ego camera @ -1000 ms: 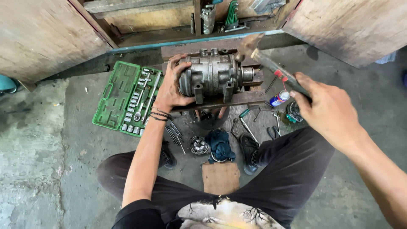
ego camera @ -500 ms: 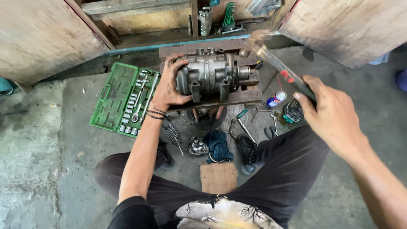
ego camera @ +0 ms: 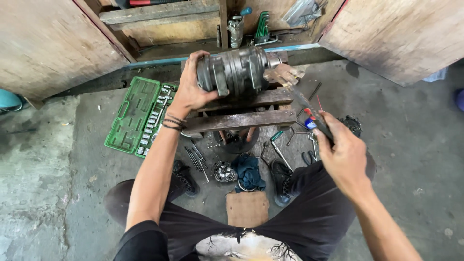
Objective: Disassembling an automotive AC compressor using a hammer and manual prying
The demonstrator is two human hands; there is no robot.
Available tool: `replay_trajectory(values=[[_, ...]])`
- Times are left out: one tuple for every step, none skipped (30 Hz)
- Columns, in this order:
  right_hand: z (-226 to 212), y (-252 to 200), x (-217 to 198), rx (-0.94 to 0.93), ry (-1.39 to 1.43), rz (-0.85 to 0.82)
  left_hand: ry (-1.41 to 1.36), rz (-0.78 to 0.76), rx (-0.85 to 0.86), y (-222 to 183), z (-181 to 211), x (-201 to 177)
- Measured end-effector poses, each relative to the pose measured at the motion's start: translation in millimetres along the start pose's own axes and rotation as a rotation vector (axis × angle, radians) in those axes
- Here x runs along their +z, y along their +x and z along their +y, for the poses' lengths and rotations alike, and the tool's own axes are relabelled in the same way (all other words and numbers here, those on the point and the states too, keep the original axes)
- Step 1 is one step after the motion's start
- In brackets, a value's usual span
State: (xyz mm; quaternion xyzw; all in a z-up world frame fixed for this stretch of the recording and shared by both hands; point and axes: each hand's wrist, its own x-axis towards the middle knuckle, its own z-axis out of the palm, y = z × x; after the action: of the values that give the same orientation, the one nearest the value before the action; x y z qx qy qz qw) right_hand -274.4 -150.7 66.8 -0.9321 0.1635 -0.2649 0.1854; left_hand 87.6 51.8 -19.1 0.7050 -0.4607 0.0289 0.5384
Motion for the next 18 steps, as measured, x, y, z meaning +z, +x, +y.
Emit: replay_trajectory(values=[[-1.1,0.0,4.5,-0.001,0.003,0.0,0.003,0.001,-0.001,1.2,-0.9,-0.9],[-2.2,-0.1,8.7,0.007,0.048,0.016,-0.006,0.001,-0.038,2.4,-1.5,-1.8],[-3.2,1.1,13.5,0.015,0.095,0.037,-0.013,0.0,-0.072,5.8,-2.3,-3.4],[-1.4,1.4,18.1,0.012,0.099,0.041,-0.008,0.001,-0.069,4.8,-1.0,-4.2],[0.3,0.1,22.5,0.018,0.113,0.06,-0.056,0.001,-0.124,2.2,0.4,-4.2],[2.0,-1.0,27.0,0.023,0.127,0.08,-0.104,0.001,-0.18,-0.2,1.7,-4.2],[7.9,-3.7,31.9,0.019,0.131,0.085,-0.099,0.003,-0.174,-7.3,-3.8,-3.6],[13.8,-5.9,36.9,0.038,0.143,0.09,-0.103,0.018,-0.22,-14.0,-9.6,-3.0],[16.9,-12.0,43.1,0.068,0.16,0.093,-0.103,0.023,-0.27,-23.4,-14.7,-4.6],[14.0,-7.8,45.2,0.074,0.168,0.097,-0.095,0.016,-0.27,-15.9,-14.3,-8.5],[12.4,-8.9,44.5,0.055,0.173,0.099,-0.074,0.031,-0.383,-15.9,-13.3,-7.2],[10.4,-9.8,44.0,0.035,0.179,0.1,-0.05,0.047,-0.495,-15.9,-12.6,-6.2],[10.0,-9.1,43.0,0.033,0.177,0.099,-0.053,0.049,-0.496,-16.2,-16.6,-5.6],[9.3,-8.1,41.7,0.044,0.175,0.098,-0.069,0.042,-0.526,-16.3,-20.4,-5.4],[8.4,-6.9,43.3,0.054,0.176,0.105,-0.081,0.034,-0.548,-14.5,-25.8,-6.6],[5.6,-3.4,42.4,0.051,0.176,0.111,-0.08,0.036,-0.542,-11.0,-18.2,-8.9],[1.5,-1.4,40.6,0.054,0.186,0.11,-0.06,-0.009,-0.526,-10.0,-9.6,-11.6],[-2.7,0.7,39.1,0.057,0.196,0.11,-0.04,-0.054,-0.51,-8.9,-1.3,-14.5]])
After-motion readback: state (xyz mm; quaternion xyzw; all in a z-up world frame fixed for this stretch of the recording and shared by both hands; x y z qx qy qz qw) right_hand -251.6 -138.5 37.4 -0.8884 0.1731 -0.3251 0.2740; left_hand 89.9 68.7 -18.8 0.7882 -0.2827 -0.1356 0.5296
